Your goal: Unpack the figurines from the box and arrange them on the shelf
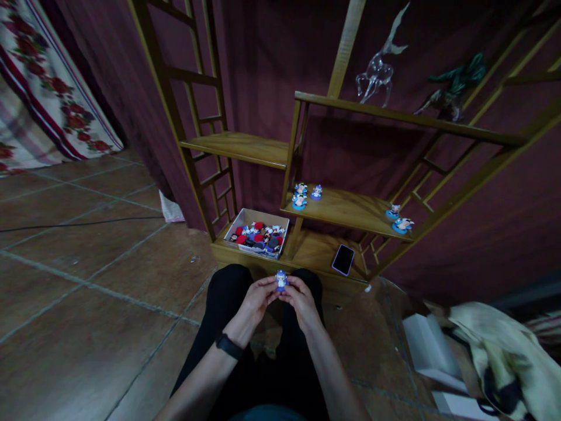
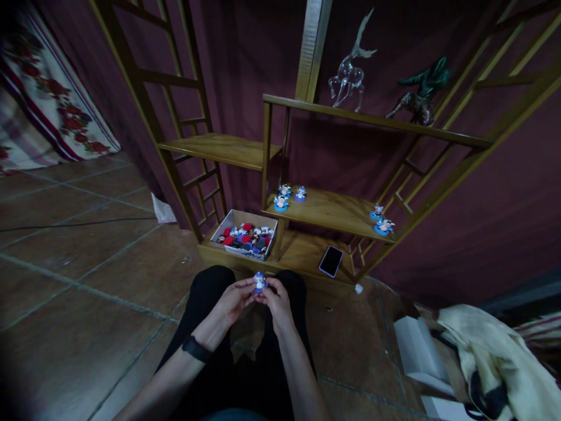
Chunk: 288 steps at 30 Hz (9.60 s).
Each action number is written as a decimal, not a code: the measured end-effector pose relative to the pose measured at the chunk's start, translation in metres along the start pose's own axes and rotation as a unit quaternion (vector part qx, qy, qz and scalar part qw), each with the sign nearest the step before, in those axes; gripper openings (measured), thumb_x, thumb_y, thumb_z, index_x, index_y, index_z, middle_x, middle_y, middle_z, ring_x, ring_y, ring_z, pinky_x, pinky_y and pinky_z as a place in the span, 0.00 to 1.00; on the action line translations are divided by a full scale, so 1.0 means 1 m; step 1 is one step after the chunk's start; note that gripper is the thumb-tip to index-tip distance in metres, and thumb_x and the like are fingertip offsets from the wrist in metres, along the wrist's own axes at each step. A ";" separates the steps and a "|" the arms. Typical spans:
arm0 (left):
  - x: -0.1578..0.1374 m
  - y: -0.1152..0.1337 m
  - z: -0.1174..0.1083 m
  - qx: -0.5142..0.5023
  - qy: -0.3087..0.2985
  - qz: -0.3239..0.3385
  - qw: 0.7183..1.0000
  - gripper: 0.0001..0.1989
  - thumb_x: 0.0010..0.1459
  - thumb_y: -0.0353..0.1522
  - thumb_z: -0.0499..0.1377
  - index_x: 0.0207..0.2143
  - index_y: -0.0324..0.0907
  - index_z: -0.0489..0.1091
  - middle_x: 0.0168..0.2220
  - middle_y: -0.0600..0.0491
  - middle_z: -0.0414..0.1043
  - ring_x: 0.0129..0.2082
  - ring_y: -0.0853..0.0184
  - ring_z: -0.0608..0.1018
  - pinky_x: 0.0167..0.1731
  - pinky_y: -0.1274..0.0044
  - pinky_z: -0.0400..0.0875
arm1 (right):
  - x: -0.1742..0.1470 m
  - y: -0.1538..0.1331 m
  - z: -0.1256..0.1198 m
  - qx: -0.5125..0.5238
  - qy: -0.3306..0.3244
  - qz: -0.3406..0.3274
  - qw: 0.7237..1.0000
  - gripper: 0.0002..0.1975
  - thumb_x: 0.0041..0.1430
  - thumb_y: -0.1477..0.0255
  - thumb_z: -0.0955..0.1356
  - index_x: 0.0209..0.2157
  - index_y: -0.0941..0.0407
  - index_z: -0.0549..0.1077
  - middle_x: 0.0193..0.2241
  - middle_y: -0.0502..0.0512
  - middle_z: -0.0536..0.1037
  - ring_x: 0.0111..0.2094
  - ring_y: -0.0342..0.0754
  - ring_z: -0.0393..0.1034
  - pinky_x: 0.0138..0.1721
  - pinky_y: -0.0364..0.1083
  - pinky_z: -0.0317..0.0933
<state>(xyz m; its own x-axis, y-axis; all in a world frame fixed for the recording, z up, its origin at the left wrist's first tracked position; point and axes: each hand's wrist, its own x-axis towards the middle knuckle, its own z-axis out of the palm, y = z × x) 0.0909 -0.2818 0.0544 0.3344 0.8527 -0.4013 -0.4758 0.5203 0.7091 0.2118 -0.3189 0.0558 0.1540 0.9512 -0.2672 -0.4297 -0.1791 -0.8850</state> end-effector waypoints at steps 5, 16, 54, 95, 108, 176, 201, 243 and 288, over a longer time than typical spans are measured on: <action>0.000 0.001 0.000 0.003 0.015 -0.010 1.000 0.09 0.46 0.21 0.62 0.33 0.34 0.74 0.28 0.47 0.75 0.25 0.71 0.76 0.30 0.80 0.72 | -0.002 -0.002 0.000 -0.007 0.003 -0.004 1.000 0.15 0.42 0.66 0.71 0.34 0.55 0.72 0.32 0.52 0.75 0.30 0.44 0.69 0.32 0.44 0.65; -0.002 -0.001 0.001 -0.013 0.023 -0.017 1.000 0.10 0.46 0.19 0.60 0.33 0.35 0.73 0.29 0.49 0.75 0.26 0.71 0.77 0.30 0.80 0.72 | -0.002 -0.002 -0.001 -0.033 0.014 -0.011 0.999 0.14 0.42 0.66 0.71 0.33 0.55 0.71 0.33 0.52 0.74 0.30 0.43 0.69 0.30 0.43 0.64; -0.001 -0.006 0.005 -0.020 0.015 -0.022 0.999 0.10 0.48 0.24 0.62 0.35 0.34 0.73 0.30 0.46 0.75 0.26 0.70 0.77 0.29 0.80 0.72 | -0.004 -0.005 -0.007 -0.037 0.022 -0.005 0.999 0.15 0.42 0.63 0.71 0.32 0.55 0.71 0.30 0.51 0.74 0.30 0.44 0.69 0.30 0.43 0.64; -0.006 0.001 0.012 -0.022 0.016 -0.025 0.999 0.08 0.47 0.23 0.62 0.34 0.35 0.73 0.29 0.47 0.75 0.25 0.71 0.76 0.29 0.81 0.72 | -0.003 -0.005 -0.012 -0.037 0.023 0.001 0.999 0.15 0.42 0.62 0.71 0.33 0.54 0.72 0.28 0.51 0.74 0.28 0.43 0.68 0.29 0.42 0.64; -0.007 -0.001 0.012 -0.013 0.009 -0.022 1.000 0.09 0.48 0.22 0.61 0.35 0.34 0.73 0.31 0.46 0.75 0.26 0.71 0.76 0.30 0.80 0.72 | -0.003 -0.003 -0.016 -0.027 0.021 0.001 0.999 0.15 0.43 0.63 0.71 0.34 0.54 0.73 0.29 0.51 0.74 0.28 0.42 0.67 0.30 0.42 0.63; 0.013 0.025 0.046 0.020 0.010 0.013 1.000 0.10 0.44 0.25 0.64 0.33 0.37 0.73 0.31 0.48 0.76 0.27 0.71 0.77 0.32 0.79 0.71 | 0.029 -0.041 -0.011 -0.132 -0.009 -0.108 0.985 0.15 0.44 0.61 0.70 0.33 0.54 0.72 0.32 0.52 0.74 0.33 0.46 0.67 0.30 0.43 0.63; 0.022 0.051 0.019 0.014 0.036 0.008 0.999 0.13 0.47 0.24 0.63 0.38 0.38 0.72 0.37 0.45 0.76 0.32 0.68 0.78 0.31 0.80 0.72 | 0.100 -0.184 -0.018 -0.148 0.040 -0.281 0.947 0.16 0.38 0.65 0.73 0.33 0.56 0.73 0.29 0.51 0.77 0.33 0.48 0.71 0.40 0.48 0.62; 0.056 0.055 -0.026 -0.020 0.087 -0.011 0.996 0.13 0.49 0.20 0.59 0.38 0.35 0.70 0.34 0.44 0.76 0.29 0.69 0.78 0.29 0.80 0.72 | 0.178 -0.198 -0.038 -0.514 0.098 -0.333 0.784 0.13 0.50 0.68 0.64 0.38 0.54 0.72 0.37 0.53 0.76 0.40 0.49 0.68 0.45 0.48 0.59; 0.202 0.197 -0.122 -0.057 0.132 0.086 0.986 0.09 0.51 0.20 0.55 0.36 0.35 0.69 0.27 0.49 0.74 0.24 0.73 0.76 0.24 0.83 0.70 | 0.272 0.025 0.102 -0.605 -0.043 -0.193 0.772 0.13 0.55 0.79 0.60 0.36 0.53 0.73 0.39 0.53 0.73 0.42 0.46 0.67 0.46 0.45 0.57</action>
<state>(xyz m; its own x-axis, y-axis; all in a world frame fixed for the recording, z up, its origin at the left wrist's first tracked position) -0.0340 -0.0012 0.0421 0.0244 0.9032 -0.4286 -0.6002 0.3560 0.7162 0.1520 -0.0390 -0.0005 -0.0192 0.9962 0.0846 0.7857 0.0673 -0.6149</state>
